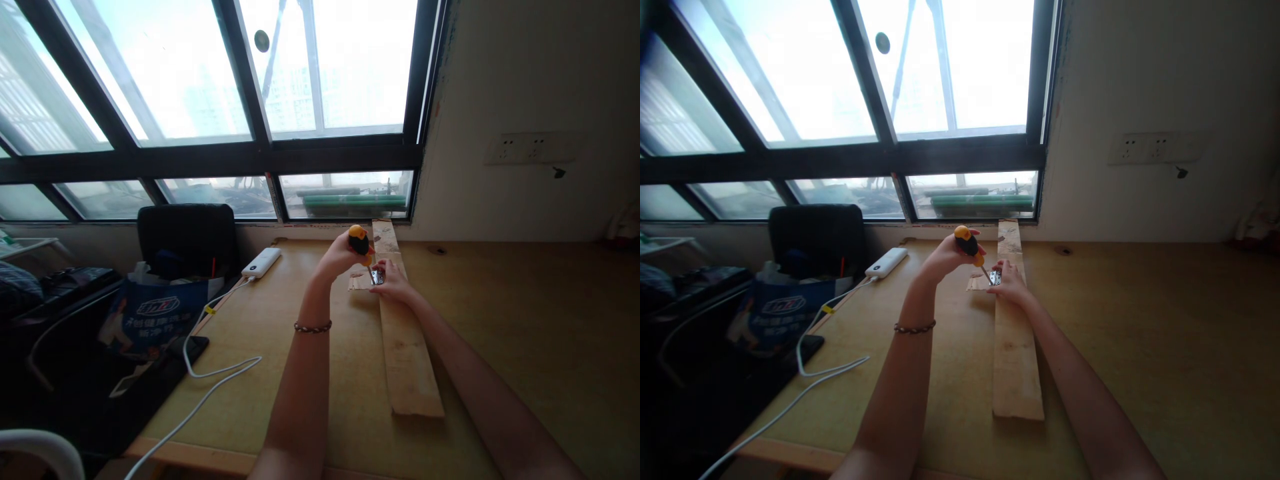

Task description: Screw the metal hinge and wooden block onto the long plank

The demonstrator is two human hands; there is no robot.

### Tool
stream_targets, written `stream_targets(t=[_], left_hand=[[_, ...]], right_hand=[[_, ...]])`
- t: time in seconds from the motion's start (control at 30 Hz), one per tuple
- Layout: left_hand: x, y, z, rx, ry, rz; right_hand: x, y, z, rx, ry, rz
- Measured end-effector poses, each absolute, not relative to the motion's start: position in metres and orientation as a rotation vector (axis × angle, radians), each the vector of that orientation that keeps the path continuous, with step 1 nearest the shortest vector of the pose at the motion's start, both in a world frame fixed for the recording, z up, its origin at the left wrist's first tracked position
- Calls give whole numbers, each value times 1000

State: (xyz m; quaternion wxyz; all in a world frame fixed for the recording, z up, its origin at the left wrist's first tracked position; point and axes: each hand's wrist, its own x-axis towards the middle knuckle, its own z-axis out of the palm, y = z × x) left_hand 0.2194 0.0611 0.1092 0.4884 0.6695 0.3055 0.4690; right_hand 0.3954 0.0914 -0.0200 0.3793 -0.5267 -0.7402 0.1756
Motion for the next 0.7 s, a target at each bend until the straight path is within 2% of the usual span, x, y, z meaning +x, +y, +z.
stream_targets(t=[0.37,0.7], left_hand=[[213,44,121,1804,609,851],[211,48,119,1692,696,1009]], right_hand=[[396,91,-18,-1382,-1889,463],[398,93,-22,-1341,-1890,491]])
